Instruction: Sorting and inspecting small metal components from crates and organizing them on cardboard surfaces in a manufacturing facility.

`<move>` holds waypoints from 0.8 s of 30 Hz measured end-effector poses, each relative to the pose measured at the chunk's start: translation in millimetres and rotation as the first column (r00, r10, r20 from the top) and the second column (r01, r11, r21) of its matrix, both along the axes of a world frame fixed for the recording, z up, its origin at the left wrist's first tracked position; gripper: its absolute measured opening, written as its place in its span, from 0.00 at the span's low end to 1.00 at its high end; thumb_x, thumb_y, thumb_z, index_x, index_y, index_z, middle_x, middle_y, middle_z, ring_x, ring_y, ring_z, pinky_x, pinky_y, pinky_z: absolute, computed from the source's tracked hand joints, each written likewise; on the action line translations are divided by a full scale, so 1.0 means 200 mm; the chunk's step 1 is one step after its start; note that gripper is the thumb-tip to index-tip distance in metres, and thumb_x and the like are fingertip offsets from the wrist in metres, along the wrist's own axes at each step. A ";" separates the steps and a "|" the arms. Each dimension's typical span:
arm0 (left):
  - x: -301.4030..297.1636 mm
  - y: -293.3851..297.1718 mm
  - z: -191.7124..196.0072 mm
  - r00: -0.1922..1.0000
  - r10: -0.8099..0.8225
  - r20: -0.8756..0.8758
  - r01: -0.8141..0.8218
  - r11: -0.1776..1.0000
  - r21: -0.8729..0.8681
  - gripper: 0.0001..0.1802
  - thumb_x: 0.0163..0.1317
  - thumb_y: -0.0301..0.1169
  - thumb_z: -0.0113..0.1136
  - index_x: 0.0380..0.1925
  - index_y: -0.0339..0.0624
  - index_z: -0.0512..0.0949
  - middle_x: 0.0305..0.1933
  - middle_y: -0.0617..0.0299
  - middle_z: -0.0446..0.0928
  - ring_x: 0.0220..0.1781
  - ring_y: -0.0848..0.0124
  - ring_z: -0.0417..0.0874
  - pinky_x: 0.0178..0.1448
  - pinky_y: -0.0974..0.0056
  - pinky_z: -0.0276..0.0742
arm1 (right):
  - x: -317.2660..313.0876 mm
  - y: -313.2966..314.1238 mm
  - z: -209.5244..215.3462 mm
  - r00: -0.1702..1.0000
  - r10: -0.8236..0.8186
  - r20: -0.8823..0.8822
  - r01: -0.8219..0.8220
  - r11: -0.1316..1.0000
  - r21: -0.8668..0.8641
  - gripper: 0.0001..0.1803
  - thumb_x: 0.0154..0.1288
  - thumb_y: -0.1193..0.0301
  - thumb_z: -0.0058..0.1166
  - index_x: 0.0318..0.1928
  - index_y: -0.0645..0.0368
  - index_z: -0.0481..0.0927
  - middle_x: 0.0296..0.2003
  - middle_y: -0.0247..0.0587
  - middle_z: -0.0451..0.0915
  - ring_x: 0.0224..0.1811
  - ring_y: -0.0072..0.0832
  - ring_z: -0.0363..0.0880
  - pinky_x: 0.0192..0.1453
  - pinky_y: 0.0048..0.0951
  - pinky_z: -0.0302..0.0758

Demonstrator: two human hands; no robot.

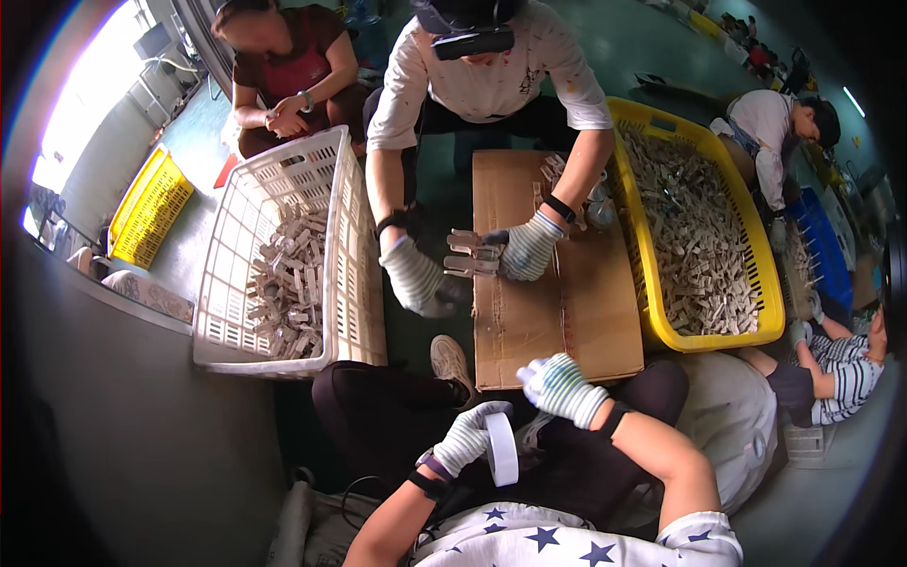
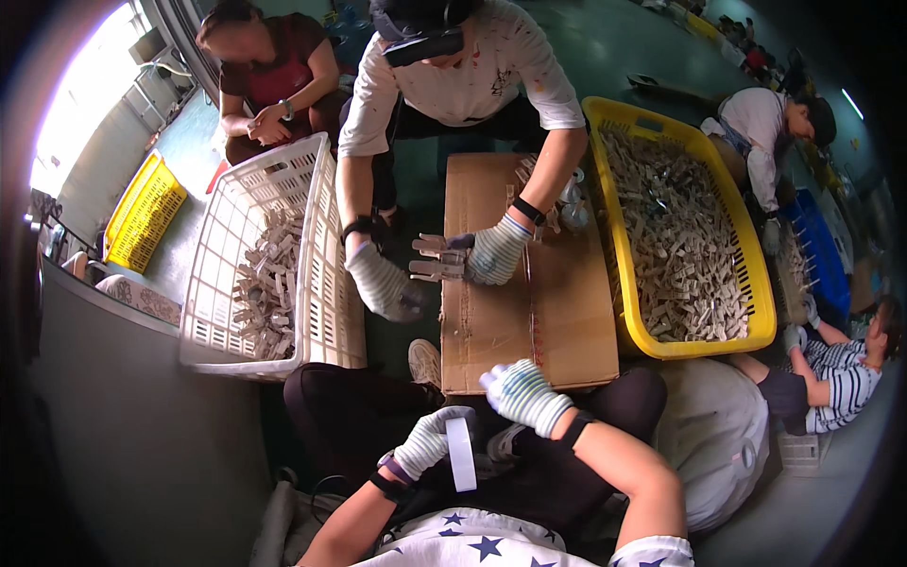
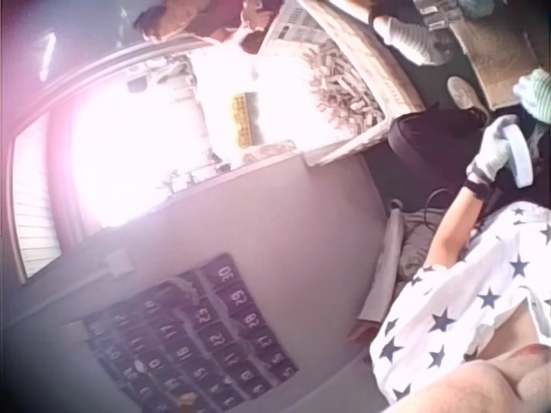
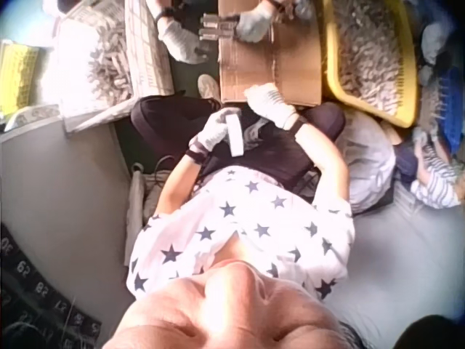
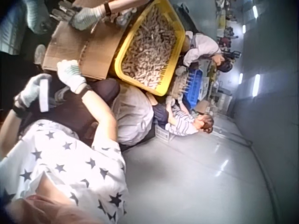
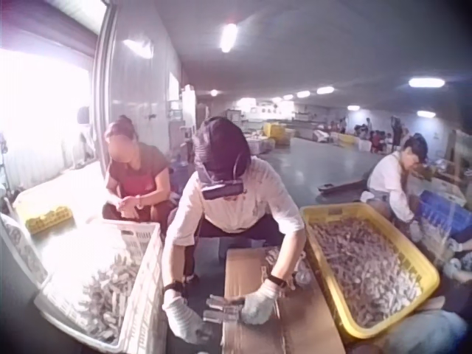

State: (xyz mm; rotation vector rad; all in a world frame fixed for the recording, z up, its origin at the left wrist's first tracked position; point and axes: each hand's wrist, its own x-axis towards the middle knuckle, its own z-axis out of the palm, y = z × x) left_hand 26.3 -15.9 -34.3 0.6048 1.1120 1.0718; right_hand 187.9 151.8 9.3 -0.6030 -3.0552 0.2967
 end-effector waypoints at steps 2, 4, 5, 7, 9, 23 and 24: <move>-0.01 0.00 0.04 0.997 0.018 -0.076 -0.014 0.998 0.056 0.26 0.55 0.15 0.64 0.55 0.44 0.75 0.39 0.71 0.78 0.39 0.80 0.78 0.45 0.69 0.79 | 0.10 0.13 -0.01 0.991 -0.135 0.020 0.133 0.986 0.097 0.08 0.57 0.67 0.51 0.36 0.52 0.78 0.30 0.40 0.79 0.34 0.39 0.79 0.39 0.43 0.72; -0.02 0.03 0.09 0.996 0.009 -0.091 0.002 0.993 0.117 0.26 0.55 0.15 0.63 0.55 0.45 0.75 0.40 0.70 0.78 0.40 0.81 0.78 0.46 0.69 0.79 | 0.21 0.29 -0.02 0.959 -0.282 0.031 0.268 0.937 0.225 0.13 0.55 0.66 0.54 0.42 0.51 0.78 0.34 0.42 0.79 0.41 0.39 0.78 0.48 0.43 0.69; -0.03 0.05 0.12 0.995 0.014 -0.097 0.003 0.985 0.175 0.27 0.55 0.15 0.63 0.56 0.45 0.75 0.40 0.70 0.78 0.41 0.81 0.78 0.46 0.70 0.79 | 0.25 0.35 -0.01 0.943 -0.334 0.009 0.317 0.904 0.288 0.17 0.53 0.65 0.57 0.45 0.50 0.78 0.37 0.44 0.79 0.45 0.38 0.77 0.54 0.44 0.67; -0.04 0.09 0.14 0.990 -0.011 -0.140 0.043 0.973 0.229 0.29 0.55 0.14 0.63 0.58 0.43 0.73 0.43 0.70 0.77 0.43 0.81 0.77 0.49 0.70 0.78 | 0.29 0.29 0.04 0.915 -0.386 -0.120 0.404 0.869 0.286 0.24 0.51 0.63 0.60 0.51 0.54 0.76 0.44 0.47 0.78 0.50 0.40 0.75 0.62 0.45 0.62; -0.04 0.16 0.24 0.993 0.049 -0.108 -0.021 0.968 0.249 0.32 0.55 0.14 0.64 0.61 0.40 0.69 0.49 0.68 0.76 0.46 0.80 0.77 0.51 0.70 0.76 | 0.24 0.17 0.10 0.791 -0.407 -0.456 0.433 0.900 -0.051 0.29 0.52 0.60 0.62 0.53 0.59 0.74 0.47 0.51 0.77 0.51 0.45 0.75 0.63 0.46 0.64; 0.07 0.55 0.48 0.804 -0.178 -0.568 0.374 0.893 0.249 0.36 0.52 0.16 0.66 0.63 0.40 0.68 0.60 0.59 0.73 0.59 0.71 0.74 0.63 0.64 0.72 | 0.33 -0.17 0.20 0.716 -0.672 -0.188 -0.313 -0.068 -0.947 0.22 0.70 0.57 0.54 0.54 0.60 0.76 0.42 0.32 0.78 0.45 0.21 0.75 0.52 0.24 0.71; 0.09 0.58 0.53 0.889 -0.225 -0.400 0.332 0.916 0.224 0.35 0.54 0.17 0.65 0.64 0.38 0.67 0.61 0.58 0.73 0.60 0.69 0.74 0.64 0.63 0.70 | 0.35 -0.15 0.22 0.709 -0.693 -0.129 -0.334 -0.170 -0.927 0.22 0.69 0.57 0.55 0.54 0.60 0.75 0.42 0.33 0.78 0.45 0.20 0.75 0.51 0.23 0.71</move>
